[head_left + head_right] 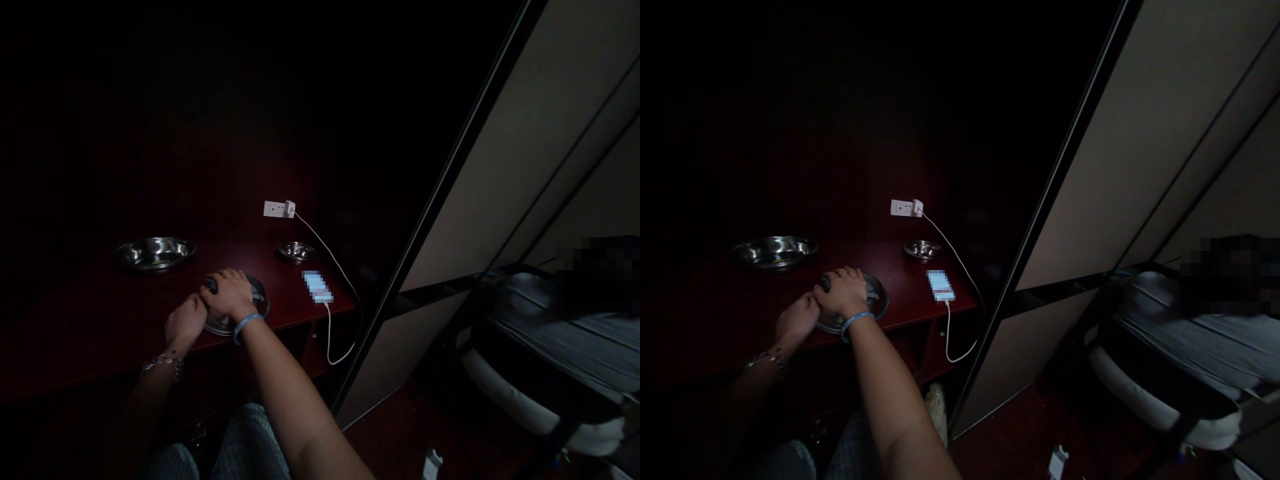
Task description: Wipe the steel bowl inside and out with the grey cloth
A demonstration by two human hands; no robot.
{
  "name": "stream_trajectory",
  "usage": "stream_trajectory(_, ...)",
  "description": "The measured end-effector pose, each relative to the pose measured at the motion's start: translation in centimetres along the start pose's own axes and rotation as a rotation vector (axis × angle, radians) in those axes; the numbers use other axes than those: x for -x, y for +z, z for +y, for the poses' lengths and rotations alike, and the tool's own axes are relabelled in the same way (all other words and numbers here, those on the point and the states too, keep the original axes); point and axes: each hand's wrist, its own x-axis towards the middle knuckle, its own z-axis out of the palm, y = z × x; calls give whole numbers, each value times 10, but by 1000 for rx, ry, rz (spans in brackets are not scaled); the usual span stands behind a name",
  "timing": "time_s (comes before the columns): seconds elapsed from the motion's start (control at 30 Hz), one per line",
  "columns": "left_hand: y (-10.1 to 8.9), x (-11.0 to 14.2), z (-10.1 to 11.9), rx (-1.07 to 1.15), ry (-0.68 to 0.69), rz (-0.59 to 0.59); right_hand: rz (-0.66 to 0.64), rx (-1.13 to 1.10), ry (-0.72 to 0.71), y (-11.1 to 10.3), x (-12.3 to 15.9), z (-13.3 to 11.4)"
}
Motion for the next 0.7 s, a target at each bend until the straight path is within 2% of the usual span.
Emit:
stream_trajectory(0.4,5,-8,-6,-9,-18,-42,8,33,-20,6,1,3)
stream_trajectory(0.6,3,-5,-6,-47,-8,-47,-82,44,-184,-2,3,6)
stream_trajectory(0.7,0,-3,-2,-46,-17,-46,-60,60,-126,1,4,2)
